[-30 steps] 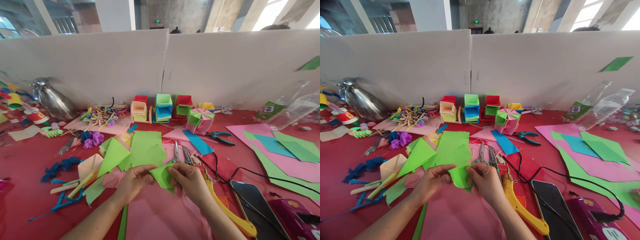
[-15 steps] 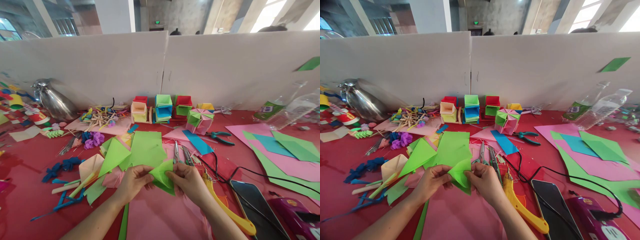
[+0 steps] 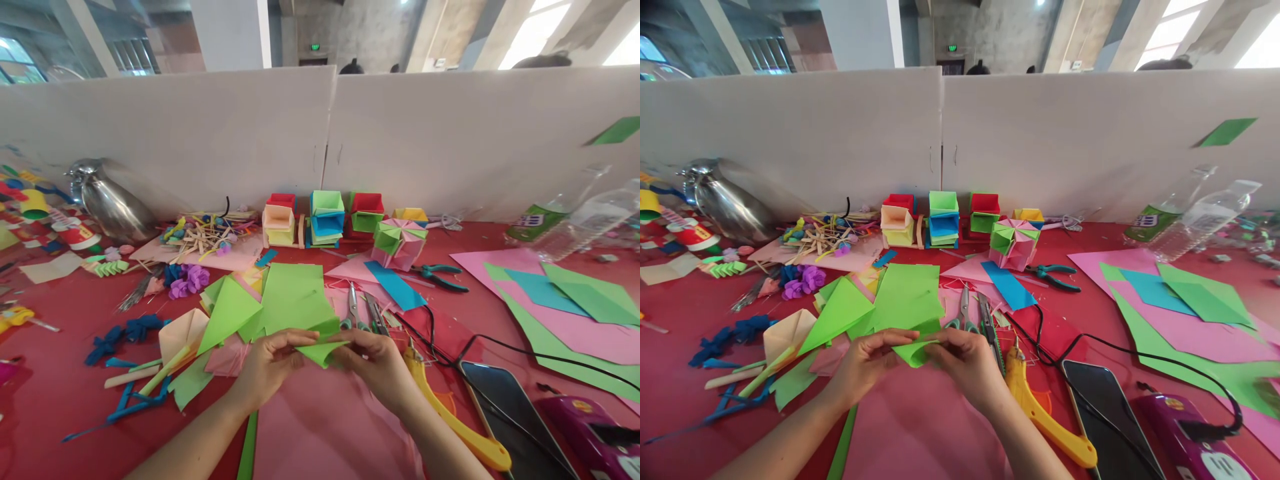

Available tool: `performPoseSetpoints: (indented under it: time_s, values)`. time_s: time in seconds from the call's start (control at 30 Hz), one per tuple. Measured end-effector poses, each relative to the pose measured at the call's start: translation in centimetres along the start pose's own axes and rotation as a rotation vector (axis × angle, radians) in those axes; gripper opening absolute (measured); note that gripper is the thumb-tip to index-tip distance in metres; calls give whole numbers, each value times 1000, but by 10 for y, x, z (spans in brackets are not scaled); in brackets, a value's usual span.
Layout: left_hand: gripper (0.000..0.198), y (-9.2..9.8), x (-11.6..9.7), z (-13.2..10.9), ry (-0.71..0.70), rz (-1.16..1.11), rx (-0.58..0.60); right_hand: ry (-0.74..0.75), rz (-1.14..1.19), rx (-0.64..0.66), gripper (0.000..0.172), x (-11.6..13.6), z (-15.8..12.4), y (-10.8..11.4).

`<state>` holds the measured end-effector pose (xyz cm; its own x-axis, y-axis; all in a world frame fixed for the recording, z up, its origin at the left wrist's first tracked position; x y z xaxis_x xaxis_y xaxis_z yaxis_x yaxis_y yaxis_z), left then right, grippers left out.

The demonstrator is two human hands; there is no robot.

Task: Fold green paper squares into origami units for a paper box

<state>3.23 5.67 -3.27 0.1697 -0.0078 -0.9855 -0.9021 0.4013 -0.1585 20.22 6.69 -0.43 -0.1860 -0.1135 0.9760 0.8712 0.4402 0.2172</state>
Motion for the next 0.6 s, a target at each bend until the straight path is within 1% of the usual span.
performPoseSetpoints:
  time_s: [0.07,0.13,0.23,0.3,0.37,0.4,0.43,0.53,0.57,0.6]
  values:
    - [15,1,-4,-1,-72,63,24,112,-63,-31,9,6,-1,3]
    - [16,0,-8,-3,-119,106,47,193,-72,-50,9,10,-2,4]
    - [29,-3,-12,-6,-170,39,47,223,-17,-67,9,13,-3,6]
    - [38,-5,-12,-7,-164,-77,-22,208,3,-97,9,14,-3,7]
    - [34,-4,-10,-8,-99,-179,-127,196,-6,-115,9,15,-3,7]
    - [30,-4,-8,-8,-40,-218,-147,191,-21,-119,9,14,-4,7]
    - [28,-6,-5,-7,35,-251,-139,188,-41,-115,9,13,-4,6]
    - [33,-10,4,-6,264,-305,-31,203,-127,-84,11,9,-3,3]
    - [34,-10,6,-6,317,-311,-15,213,-152,-68,12,8,-3,2]
    - [34,-9,8,-6,351,-308,-23,224,-175,-47,13,7,-3,2]
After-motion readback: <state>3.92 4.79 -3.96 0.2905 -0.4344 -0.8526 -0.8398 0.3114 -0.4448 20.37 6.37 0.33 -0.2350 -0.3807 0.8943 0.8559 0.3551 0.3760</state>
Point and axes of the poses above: each hand's wrist, its own z-axis towards the middle knuckle, its own y-axis out of the back of the hand, x = y × z, the point moved 4 cm from there along z, towards the middle knuckle, and after that the axes turned 9 degrees about x, right-handed, at the moved point
